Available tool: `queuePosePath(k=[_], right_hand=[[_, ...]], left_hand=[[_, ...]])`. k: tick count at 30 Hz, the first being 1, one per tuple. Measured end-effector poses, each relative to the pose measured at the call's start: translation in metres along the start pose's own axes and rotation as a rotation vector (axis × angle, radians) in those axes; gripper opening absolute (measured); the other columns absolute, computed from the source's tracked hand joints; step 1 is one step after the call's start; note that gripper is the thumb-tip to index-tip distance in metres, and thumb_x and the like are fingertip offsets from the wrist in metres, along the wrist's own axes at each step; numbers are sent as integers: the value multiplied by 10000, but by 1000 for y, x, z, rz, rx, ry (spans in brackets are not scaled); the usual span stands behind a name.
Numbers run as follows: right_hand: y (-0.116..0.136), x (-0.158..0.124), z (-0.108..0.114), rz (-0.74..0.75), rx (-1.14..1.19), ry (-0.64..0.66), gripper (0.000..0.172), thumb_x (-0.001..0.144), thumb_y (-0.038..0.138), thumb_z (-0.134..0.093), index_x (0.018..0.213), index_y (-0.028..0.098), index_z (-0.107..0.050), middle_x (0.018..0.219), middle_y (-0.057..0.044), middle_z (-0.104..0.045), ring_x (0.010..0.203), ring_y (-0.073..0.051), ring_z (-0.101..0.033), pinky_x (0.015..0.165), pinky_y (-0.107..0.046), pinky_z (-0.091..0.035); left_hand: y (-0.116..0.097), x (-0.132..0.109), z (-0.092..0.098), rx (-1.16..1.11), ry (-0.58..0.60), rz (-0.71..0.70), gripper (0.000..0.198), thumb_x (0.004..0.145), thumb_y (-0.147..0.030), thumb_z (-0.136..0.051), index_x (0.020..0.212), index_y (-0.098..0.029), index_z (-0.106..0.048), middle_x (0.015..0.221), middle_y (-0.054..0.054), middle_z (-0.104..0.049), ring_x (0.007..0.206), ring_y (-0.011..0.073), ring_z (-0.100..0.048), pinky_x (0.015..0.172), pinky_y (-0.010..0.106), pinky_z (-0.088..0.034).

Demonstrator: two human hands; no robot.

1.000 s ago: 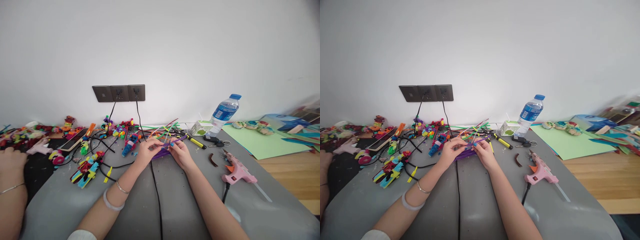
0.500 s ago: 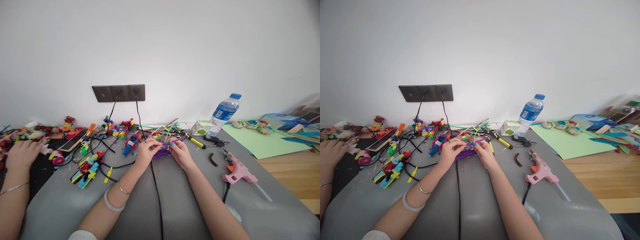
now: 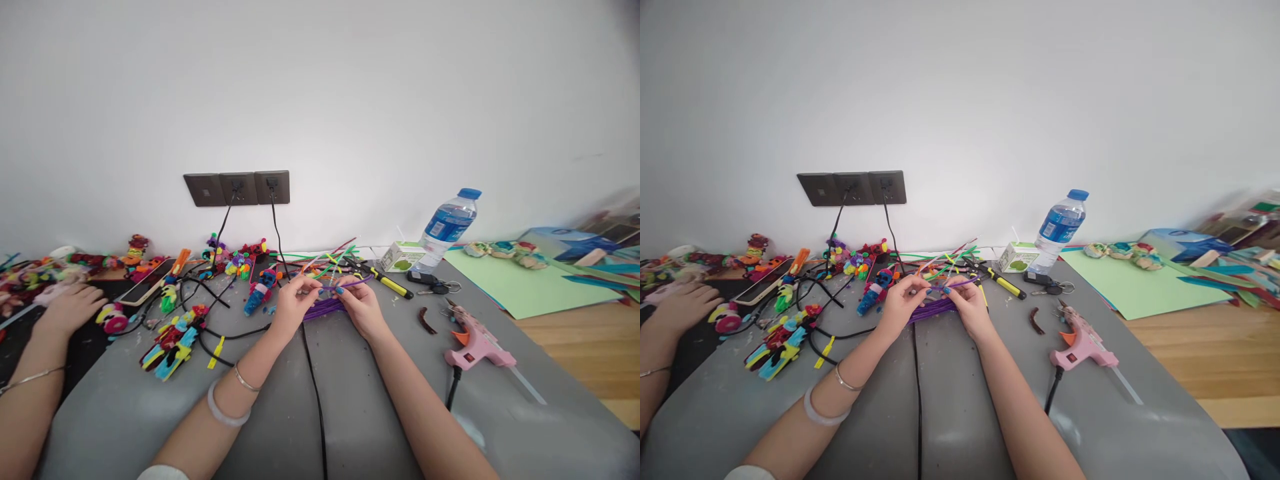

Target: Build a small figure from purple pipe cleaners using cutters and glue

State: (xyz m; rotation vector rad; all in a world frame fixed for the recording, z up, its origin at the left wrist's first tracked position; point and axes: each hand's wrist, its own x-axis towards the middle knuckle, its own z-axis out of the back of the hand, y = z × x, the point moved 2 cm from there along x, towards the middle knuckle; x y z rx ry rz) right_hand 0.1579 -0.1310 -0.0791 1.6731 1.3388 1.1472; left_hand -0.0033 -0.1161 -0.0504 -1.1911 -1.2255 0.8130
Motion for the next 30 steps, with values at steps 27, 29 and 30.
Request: queuePosePath(k=[27, 29, 30], right_hand=[[-5, 2, 4, 55, -69, -4, 235, 766, 437, -757, 850, 240, -662, 724, 18, -602, 640, -139, -544, 640, -270, -425], [-5, 1, 4, 36, -91, -3, 265, 775, 464, -738, 870, 236, -640, 711, 18, -598, 641, -147, -548, 642, -275, -433], [-5, 1, 4, 26, -102, -2, 280, 778, 475, -728, 881, 234, -630, 714, 17, -598, 641, -150, -551, 641, -276, -436]], left_hand=[[3, -5, -10, -349, -12, 400, 453, 526, -376, -882, 863, -147, -685, 744, 17, -658, 615, 98, -592, 483, 180, -474], [0, -4, -8, -314, 16, 391, 478, 546, -406, -870, 905, -157, -675, 806, 33, -674, 664, 116, -614, 491, 183, -488], [-2, -3, -6, -297, 24, 394, 484, 561, -424, -859, 919, -160, -669, 823, 38, -676, 676, 119, -617, 489, 181, -486]])
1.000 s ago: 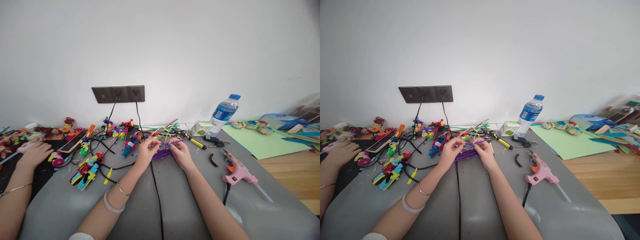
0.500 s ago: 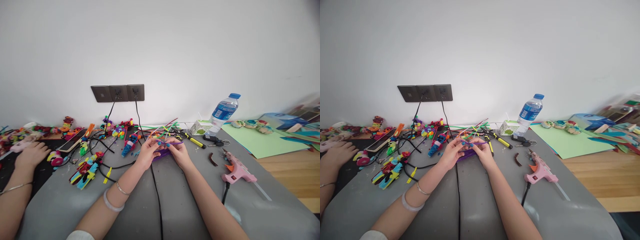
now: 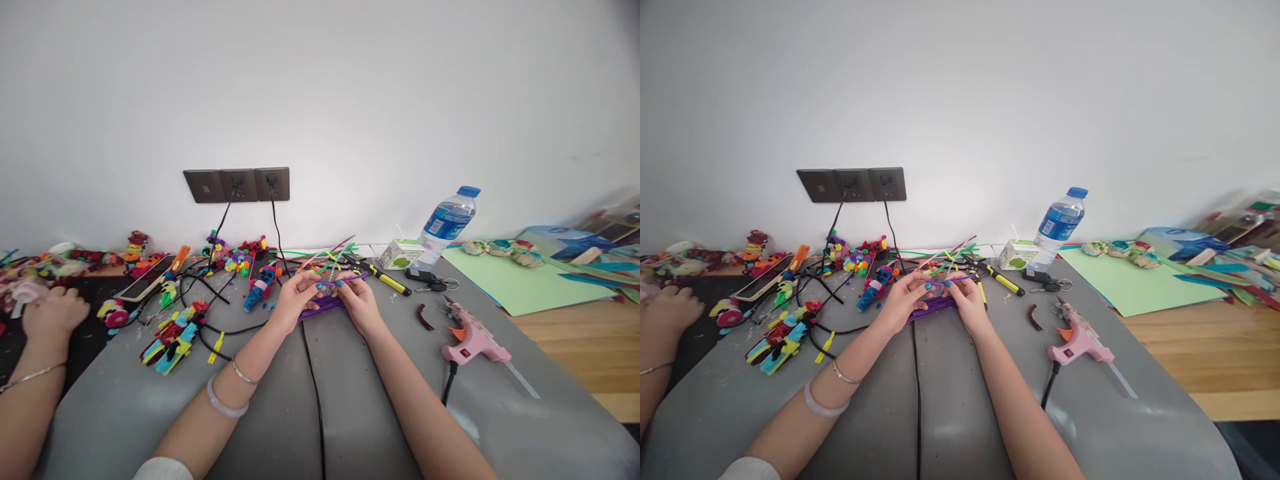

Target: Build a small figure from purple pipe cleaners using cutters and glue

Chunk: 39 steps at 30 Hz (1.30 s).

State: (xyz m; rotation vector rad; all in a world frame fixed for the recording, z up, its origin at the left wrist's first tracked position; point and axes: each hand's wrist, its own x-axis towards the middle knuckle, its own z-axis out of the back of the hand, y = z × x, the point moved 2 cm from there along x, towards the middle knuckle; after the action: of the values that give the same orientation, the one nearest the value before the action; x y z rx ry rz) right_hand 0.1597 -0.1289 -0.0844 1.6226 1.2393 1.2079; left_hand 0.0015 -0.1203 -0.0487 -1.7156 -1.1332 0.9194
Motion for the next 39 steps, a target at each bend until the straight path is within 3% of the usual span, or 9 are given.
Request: queuePosePath(k=[4, 13, 19, 29, 39], right_hand=[[0, -1, -1, -11, -23, 16, 304, 787, 487, -712, 912, 231, -607, 723, 16, -603, 635, -150, -561, 650, -280, -447], [4, -1, -3, 21, -85, 34, 272, 775, 457, -719, 871, 218, -629, 791, 1, -617, 655, -149, -566, 652, -284, -463], [4, -1, -3, 51, -77, 16, 241, 776, 428, -720, 845, 208, -649, 752, -2, -635, 660, -151, -550, 652, -283, -454], [4, -1, -9, 36, -6, 136, 260, 744, 418, -768, 789, 217, -610, 767, -4, -628, 670, -151, -567, 633, -286, -477], [4, 0, -5, 0, -29, 83, 268, 746, 434, -759, 797, 212, -618, 700, 15, -613, 582, -141, -547, 616, -296, -470]], left_hand=[[-5, 3, 7, 99, -2, 30, 464, 610, -471, -815, 900, -146, -655, 809, 45, -669, 630, 101, -588, 451, 165, -437], [1, 5, 10, 374, 108, 22, 291, 686, -359, -720, 845, -127, -645, 649, -9, -581, 501, 60, -474, 431, 169, -332], [-1, 3, 6, 537, 191, -92, 171, 702, -299, -661, 707, -141, -595, 623, -31, -535, 507, 60, -435, 487, 189, -351], [-1, 4, 6, 507, 140, -120, 200, 731, -338, -637, 714, -146, -584, 625, -30, -532, 500, 63, -432, 481, 190, -338], [0, 7, 11, 505, 177, -81, 256, 743, -386, -633, 826, -144, -619, 702, -5, -568, 527, 67, -456, 486, 191, -360]])
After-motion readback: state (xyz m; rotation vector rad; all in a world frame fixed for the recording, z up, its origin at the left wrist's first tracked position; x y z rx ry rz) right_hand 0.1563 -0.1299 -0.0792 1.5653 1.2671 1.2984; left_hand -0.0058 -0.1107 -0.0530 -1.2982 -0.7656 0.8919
